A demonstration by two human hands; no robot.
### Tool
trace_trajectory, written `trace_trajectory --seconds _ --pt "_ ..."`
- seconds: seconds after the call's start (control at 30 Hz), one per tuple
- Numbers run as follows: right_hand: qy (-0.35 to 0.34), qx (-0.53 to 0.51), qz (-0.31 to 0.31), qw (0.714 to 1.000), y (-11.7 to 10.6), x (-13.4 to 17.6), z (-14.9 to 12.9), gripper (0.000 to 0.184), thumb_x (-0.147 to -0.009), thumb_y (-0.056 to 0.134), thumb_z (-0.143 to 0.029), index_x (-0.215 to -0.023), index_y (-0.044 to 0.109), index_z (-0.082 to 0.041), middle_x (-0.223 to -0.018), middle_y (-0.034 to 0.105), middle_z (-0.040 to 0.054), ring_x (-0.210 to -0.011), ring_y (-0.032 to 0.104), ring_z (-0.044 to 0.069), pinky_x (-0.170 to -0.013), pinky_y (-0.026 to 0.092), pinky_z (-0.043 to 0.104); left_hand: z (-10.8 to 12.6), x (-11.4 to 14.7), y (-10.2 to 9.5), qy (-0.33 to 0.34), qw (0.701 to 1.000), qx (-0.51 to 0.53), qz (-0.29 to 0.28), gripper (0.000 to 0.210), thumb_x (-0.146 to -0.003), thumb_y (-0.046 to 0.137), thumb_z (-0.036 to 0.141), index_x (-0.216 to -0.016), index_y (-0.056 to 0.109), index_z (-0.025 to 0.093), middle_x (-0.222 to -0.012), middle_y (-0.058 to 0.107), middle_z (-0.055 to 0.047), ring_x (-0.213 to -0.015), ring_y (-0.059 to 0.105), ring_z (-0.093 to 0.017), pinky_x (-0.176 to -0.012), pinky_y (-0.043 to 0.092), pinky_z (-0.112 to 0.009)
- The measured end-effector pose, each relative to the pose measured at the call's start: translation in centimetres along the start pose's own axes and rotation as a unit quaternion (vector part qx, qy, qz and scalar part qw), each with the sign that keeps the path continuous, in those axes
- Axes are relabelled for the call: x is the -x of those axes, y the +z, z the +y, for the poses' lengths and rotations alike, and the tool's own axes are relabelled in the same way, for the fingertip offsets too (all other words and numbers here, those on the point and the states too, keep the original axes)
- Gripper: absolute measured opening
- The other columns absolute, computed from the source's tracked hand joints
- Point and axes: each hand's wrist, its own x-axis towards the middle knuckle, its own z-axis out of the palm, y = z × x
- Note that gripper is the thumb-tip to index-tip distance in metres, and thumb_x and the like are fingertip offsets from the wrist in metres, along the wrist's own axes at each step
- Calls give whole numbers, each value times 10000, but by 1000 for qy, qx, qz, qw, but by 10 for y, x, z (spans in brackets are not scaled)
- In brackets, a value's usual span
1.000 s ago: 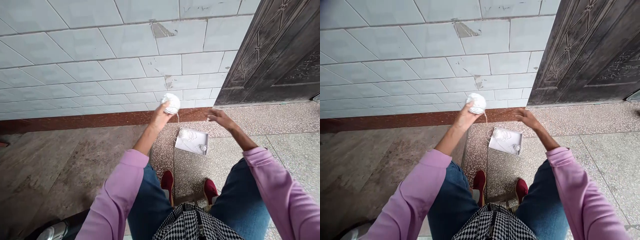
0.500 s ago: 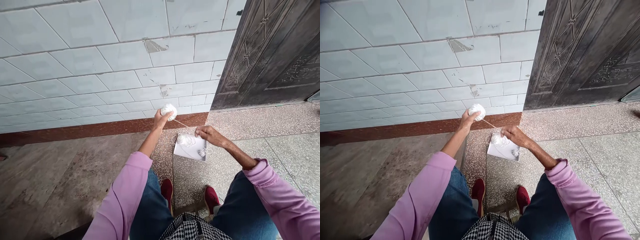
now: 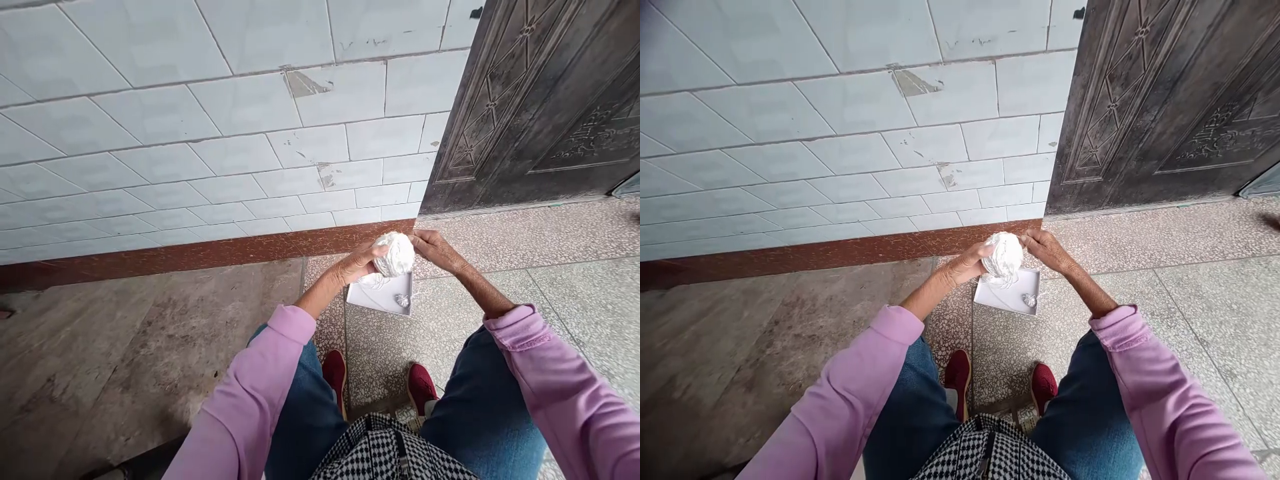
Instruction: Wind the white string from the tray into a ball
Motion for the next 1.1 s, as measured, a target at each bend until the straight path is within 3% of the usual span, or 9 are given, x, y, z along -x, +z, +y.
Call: trace_trajectory --seconds 0.17,0.33,0.43,0.5,0.6,0.73,0.83,0.97,1.1 --pt "-1 19 -44 999 34 -2 -3 500 -1007 598 -627 -713 569 -224 -597 472 -20 -598 407 142 -581 316 293 10 0 3 66 993 79 64 844 -657 947 668 -1285 711 156 -1224 783 -222 -1300 689 -439 -1075 594 -563" --pt "-4 57 -91 994 44 -2 -14 447 -1049 559 -560 -811 673 -199 -653 551 -2 -616 482 152 -615 364 294 16 0 -10 104 981 63 154 777 -660 921 629 -1241 686 169 -1303 755 -196 -1325 671 -403 -1097 582 -519" --pt "-25 53 -152 987 46 1 -21 468 -1054 566 -575 -816 690 -192 -665 535 -7 -618 459 147 -604 349 289 14 -2 -21 85 961 -89 246 829 -612 942 583 -1289 653 202 -1341 729 -177 -1299 662 -404 -1071 573 -527" --pt "-29 28 -174 984 44 3 -25 487 -1054 575 -608 -834 699 -192 -666 509 -20 -605 425 137 -585 326 286 10 -2 -28 59 921 -247 295 851 -541 979 483 -1284 653 226 -1337 721 -163 -1291 647 -418 -1084 548 -547" --pt "-21 -7 -115 993 31 2 -25 530 -1037 600 -684 -842 687 -199 -651 456 -40 -585 370 124 -556 281 284 5 2 -29 25 903 -359 235 742 -596 951 504 -1236 701 224 -1257 740 -157 -1218 678 -413 -1057 540 -549" --pt "-11 -12 -17 1000 11 -3 -15 583 -990 656 -758 -793 650 -209 -603 397 -58 -564 339 114 -527 250 285 3 11 -18 11 966 -254 43 614 -823 784 704 -1163 770 192 -1175 776 -166 -1117 726 -367 -980 568 -504" --pt "4 -44 -20 999 10 -5 -9 630 -965 666 -798 -723 530 -232 -571 375 -70 -528 316 97 -495 230 272 6 13 -10 4 993 -120 -18 749 -799 807 769 -1260 753 181 -1238 774 -199 -1183 721 -388 -985 594 -516" --pt "31 -107 -81 990 24 -4 -9 614 -972 677 -789 -757 514 -237 -557 349 -89 -492 258 79 -460 168 248 15 9 -12 62 996 63 27 1065 -662 883 818 -1476 621 183 -1396 720 -246 -1341 662 -435 -998 631 -528" --pt "63 -169 -117 977 26 -5 -9 561 -979 696 -765 -862 600 -225 -541 298 -114 -472 192 72 -446 138 231 32 14 -29 144 965 176 131 1028 -681 872 760 -1493 589 196 -1390 713 -202 -1315 667 -408 -865 669 -422"
